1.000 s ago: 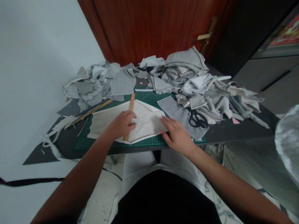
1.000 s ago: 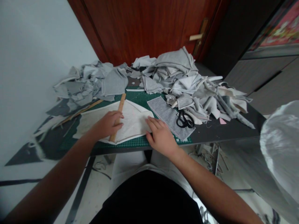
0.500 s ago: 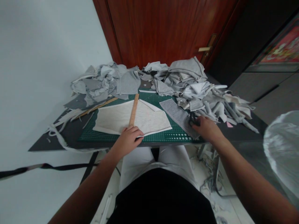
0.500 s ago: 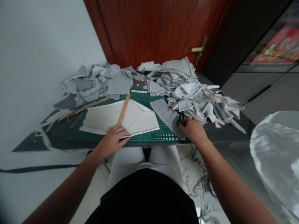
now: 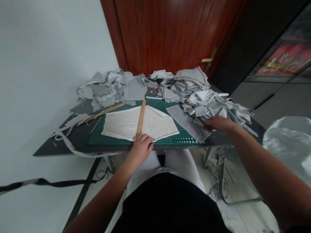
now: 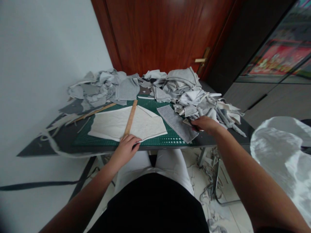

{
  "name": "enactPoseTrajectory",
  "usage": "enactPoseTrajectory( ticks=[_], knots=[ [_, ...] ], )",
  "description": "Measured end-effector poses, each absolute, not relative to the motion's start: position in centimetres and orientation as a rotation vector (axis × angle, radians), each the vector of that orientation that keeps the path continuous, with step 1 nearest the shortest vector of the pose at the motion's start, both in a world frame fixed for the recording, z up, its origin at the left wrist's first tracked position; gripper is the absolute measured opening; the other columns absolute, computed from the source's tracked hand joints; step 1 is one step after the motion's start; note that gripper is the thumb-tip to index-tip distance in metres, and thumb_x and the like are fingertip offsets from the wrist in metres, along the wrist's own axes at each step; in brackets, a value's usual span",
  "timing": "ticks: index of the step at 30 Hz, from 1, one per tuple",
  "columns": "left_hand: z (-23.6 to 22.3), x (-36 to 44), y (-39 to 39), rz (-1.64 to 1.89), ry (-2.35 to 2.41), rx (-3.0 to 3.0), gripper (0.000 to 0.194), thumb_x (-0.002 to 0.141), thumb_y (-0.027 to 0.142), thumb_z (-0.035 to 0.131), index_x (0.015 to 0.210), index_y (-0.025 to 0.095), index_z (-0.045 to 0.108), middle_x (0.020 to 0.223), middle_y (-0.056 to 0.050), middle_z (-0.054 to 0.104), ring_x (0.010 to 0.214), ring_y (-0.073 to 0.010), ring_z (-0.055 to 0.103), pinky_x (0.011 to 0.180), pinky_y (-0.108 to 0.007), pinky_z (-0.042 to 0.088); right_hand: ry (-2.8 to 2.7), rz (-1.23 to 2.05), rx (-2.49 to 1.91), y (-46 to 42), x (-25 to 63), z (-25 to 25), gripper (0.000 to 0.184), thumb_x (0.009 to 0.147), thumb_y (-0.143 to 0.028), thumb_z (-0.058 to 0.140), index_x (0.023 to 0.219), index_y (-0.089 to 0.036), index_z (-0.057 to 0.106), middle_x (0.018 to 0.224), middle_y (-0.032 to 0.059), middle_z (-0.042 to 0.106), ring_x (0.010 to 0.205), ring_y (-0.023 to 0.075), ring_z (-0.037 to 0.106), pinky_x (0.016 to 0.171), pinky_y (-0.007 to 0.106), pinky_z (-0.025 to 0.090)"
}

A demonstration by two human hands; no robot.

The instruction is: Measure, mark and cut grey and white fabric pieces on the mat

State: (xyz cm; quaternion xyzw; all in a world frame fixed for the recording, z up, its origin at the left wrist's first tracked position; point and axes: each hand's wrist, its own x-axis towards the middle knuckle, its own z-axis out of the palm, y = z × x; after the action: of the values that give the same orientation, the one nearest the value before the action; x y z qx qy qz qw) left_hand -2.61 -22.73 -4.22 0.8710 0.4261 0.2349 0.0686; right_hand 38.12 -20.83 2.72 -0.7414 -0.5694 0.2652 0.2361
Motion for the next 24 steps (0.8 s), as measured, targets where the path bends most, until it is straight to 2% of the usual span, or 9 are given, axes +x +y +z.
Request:
enactPoseTrajectory(
  ticks=[4, 7, 10, 13, 18, 21, 24],
  knots=[
    [-4.5, -1.3, -22.5, 0.75, 1.262, 2.635, 0.014, 0.099, 0.014, 0.054, 0.098, 0.018, 0.067, 0.101, -0.008, 0.066, 0.1, -0.0251, 0.06, 0.093, -0.041, 0.049, -1.256, 1.04, -1.77, -24.3, 37.0, 2.3, 0.028, 0.074, -0.048, 0.071, 0.072, -0.021, 0.063, 0.072, 0.0069, 0.067, 0.068, 0.0184, 0.062, 0.065, 0.029, 0.053],
    [-4.4, 0.7, -21.7, 0.721, 1.224, 2.676, 0.015, 0.1, 0.013, 0.051, 0.098, 0.018, 0.066, 0.101, -0.008, 0.065, 0.1, -0.0247, 0.059, 0.093, -0.041, 0.049, -1.113, 1.176, -1.602, -27.2, 34.8, 1.7, 0.043, 0.068, -0.061, 0.077, 0.079, -0.022, 0.063, 0.076, 0.0057, 0.065, 0.07, 0.0182, 0.061, 0.065, 0.029, 0.054],
    [-4.0, 2.5, -21.2, 0.668, 1.176, 2.708, 0.017, 0.101, 0.014, 0.049, 0.099, 0.018, 0.065, 0.101, -0.008, 0.065, 0.101, -0.0245, 0.059, 0.093, -0.04, 0.048, -1.039, 1.272, -1.509, -29.9, 31.6, 1.3, 0.054, 0.069, -0.07, 0.077, 0.083, -0.019, 0.063, 0.078, 0.0051, 0.064, 0.07, 0.0163, 0.06, 0.064, 0.028, 0.052],
    [-3.6, 3.2, -21.6, 0.65, 1.284, 2.71, 0.013, 0.1, 0.019, 0.053, 0.103, 0.018, 0.065, 0.103, -0.009, 0.067, 0.103, -0.0279, 0.058, 0.091, -0.044, 0.044, -1.021, 1.452, -1.448, -32.2, 27.8, 1.3, 0.054, 0.073, -0.064, 0.08, 0.086, -0.015, 0.061, 0.077, 0.0029, 0.063, 0.066, 0.0132, 0.059, 0.063, 0.027, 0.048],
    [-3.7, 2.3, -23.3, 0.69, 1.54, 2.636, 0.01, 0.098, 0.026, 0.057, 0.101, 0.022, 0.066, 0.102, -0.007, 0.069, 0.103, -0.0296, 0.059, 0.087, -0.046, 0.037, -0.954, 1.745, -1.358, -35.3, 23.2, 0.9, 0.05, 0.067, -0.048, 0.085, 0.093, -0.017, 0.057, 0.081, 0.0028, 0.069, 0.069, 0.0154, 0.065, 0.066, 0.029, 0.05],
    [-3.8, 1.7, -23.8, 0.69, 1.549, 2.62, 0.009, 0.098, 0.024, 0.057, 0.096, 0.023, 0.065, 0.099, -0.006, 0.07, 0.101, -0.0282, 0.059, 0.086, -0.045, 0.036, -0.888, 1.81, -1.413, -36.5, 22.0, 0.4, 0.043, 0.064, -0.037, 0.08, 0.095, -0.017, 0.057, 0.073, -0.0023, 0.065, 0.059, 0.0106, 0.059, 0.06, 0.026, 0.047],
    [-3.8, 1.3, -23.8, 0.695, 1.548, 2.592, 0.004, 0.093, 0.022, 0.061, 0.092, 0.022, 0.064, 0.096, -0.005, 0.069, 0.099, -0.0279, 0.06, 0.086, -0.045, 0.035, -0.857, 1.873, -1.521, -37.2, 21.4, 0.3, 0.036, 0.065, -0.035, 0.071, 0.093, -0.017, 0.057, 0.064, -0.0066, 0.057, 0.049, 0.0081, 0.053, 0.051, 0.023, 0.042]
  ],
)
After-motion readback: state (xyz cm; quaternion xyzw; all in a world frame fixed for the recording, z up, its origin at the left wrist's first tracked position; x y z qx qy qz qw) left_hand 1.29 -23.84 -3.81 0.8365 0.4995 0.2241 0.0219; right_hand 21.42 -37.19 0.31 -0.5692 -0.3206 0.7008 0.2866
